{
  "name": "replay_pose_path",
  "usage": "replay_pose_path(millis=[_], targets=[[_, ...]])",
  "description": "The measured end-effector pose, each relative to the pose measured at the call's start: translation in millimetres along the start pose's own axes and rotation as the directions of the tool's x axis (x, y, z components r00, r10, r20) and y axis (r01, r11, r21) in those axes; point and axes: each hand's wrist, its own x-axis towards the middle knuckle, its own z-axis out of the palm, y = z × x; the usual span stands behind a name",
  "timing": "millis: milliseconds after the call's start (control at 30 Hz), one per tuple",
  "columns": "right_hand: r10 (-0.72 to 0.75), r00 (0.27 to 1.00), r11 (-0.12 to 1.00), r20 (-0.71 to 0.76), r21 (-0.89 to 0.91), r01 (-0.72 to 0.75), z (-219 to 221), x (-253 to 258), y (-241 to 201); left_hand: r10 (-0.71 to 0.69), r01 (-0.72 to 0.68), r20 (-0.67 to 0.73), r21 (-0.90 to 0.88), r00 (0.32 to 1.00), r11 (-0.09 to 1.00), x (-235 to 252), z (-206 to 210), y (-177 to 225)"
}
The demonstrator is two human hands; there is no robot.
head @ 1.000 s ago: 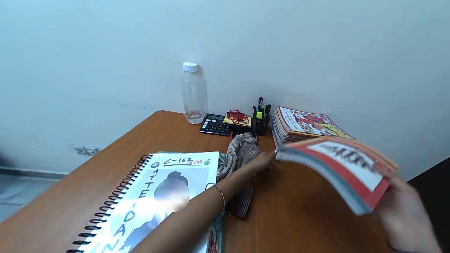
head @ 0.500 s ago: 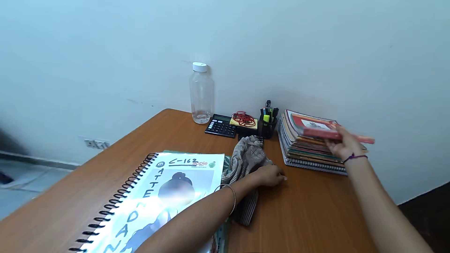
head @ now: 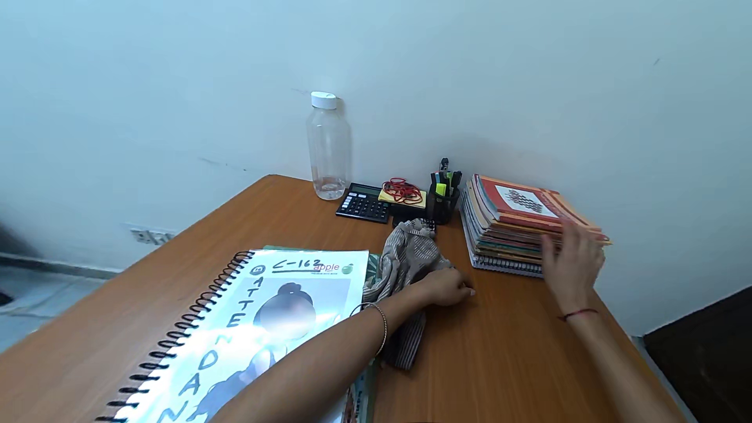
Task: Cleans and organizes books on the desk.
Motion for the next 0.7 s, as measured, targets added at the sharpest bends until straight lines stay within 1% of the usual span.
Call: replay_pose_path(millis=[33,67,100,133,233,300,467,600,700], targets=[[-0.132,0.991,0.989,-0.003,-0.066,0.131,8,-6,-2,0.003,-0.003,0.0,0.006,1.0,1.0,0,0,0],[-0.215,0.977,0.972,0.0,-0.098,0.214,17,-12,-6,0.006,-0.006,-0.001,0.008,1.0,1.0,0,1,0],[-0.252,0.968,0.963,0.002,-0.101,0.251,25,-17,-10,0.008,-0.008,0.0,0.01,1.0,1.0,0,1,0],[-0.254,0.967,0.963,0.01,-0.095,0.254,31,-20,-14,0.009,-0.009,-0.003,0.014,1.0,1.0,0,2,-1],[-0.218,0.976,0.971,0.017,-0.094,0.218,42,-22,-19,0.014,-0.014,-0.009,0.022,1.0,1.0,1,3,-1],[-0.19,0.982,0.978,0.014,-0.09,0.19,40,-19,-23,0.017,-0.016,-0.017,0.032,1.0,0.999,1,3,-1],[-0.04,0.993,0.998,0.114,-0.052,0.046,30,1,-34,0.019,-0.018,-0.011,0.031,1.0,0.999,1,3,-1],[0.006,0.991,1.0,0.136,-0.025,-0.002,36,20,-30,0.014,-0.014,-0.005,0.043,1.0,0.999,1,3,-3],[0.014,0.986,1.0,0.166,-0.007,-0.013,33,22,-30,0.011,-0.011,-0.005,0.048,1.0,0.999,0,3,-1]])
